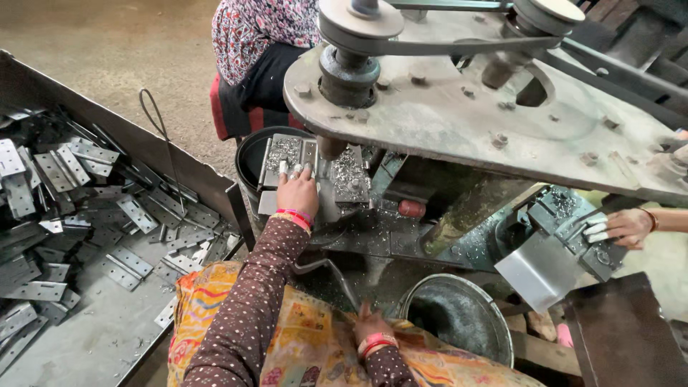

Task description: The person positions metal brackets one by one onto a jig under a drill press, pulls a lever to drill holes, and tosses the completed brackets into a metal bin.

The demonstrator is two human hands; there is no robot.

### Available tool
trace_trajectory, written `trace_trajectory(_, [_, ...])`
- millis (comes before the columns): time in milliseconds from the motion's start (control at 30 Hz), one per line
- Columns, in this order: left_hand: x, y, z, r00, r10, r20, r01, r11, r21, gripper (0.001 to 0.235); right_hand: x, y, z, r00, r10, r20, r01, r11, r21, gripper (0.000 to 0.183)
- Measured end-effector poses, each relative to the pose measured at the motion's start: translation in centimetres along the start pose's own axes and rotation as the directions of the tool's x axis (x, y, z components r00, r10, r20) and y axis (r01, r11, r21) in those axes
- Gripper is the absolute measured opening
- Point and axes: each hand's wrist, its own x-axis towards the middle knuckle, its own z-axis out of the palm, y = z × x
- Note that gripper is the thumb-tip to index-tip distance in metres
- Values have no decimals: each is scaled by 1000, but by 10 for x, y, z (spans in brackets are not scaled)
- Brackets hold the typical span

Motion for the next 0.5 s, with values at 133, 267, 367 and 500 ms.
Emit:
trace_trajectory(133, [-8, 0, 13, 998, 18, -61, -18, 1000, 4, 19, 34, 18, 57, 997, 68, -25, -61, 978, 197, 75])
trace_trajectory(267, [-15, -3, 6, 998, 56, -42, -61, 991, -120, 23, 34, 15, 39, 996, 76, -55, -57, 955, 292, 55])
trace_trajectory(367, [-52, -19, -23, 994, 53, -99, -76, 968, -239, 24, 17, 22, 16, 995, -2, -98, 17, 989, 150, 60])
trace_trajectory(500, [-150, -80, -64, 926, -87, -368, 27, 986, -164, 30, -41, 19, -41, 711, -99, -696, 325, 925, 200, 46])
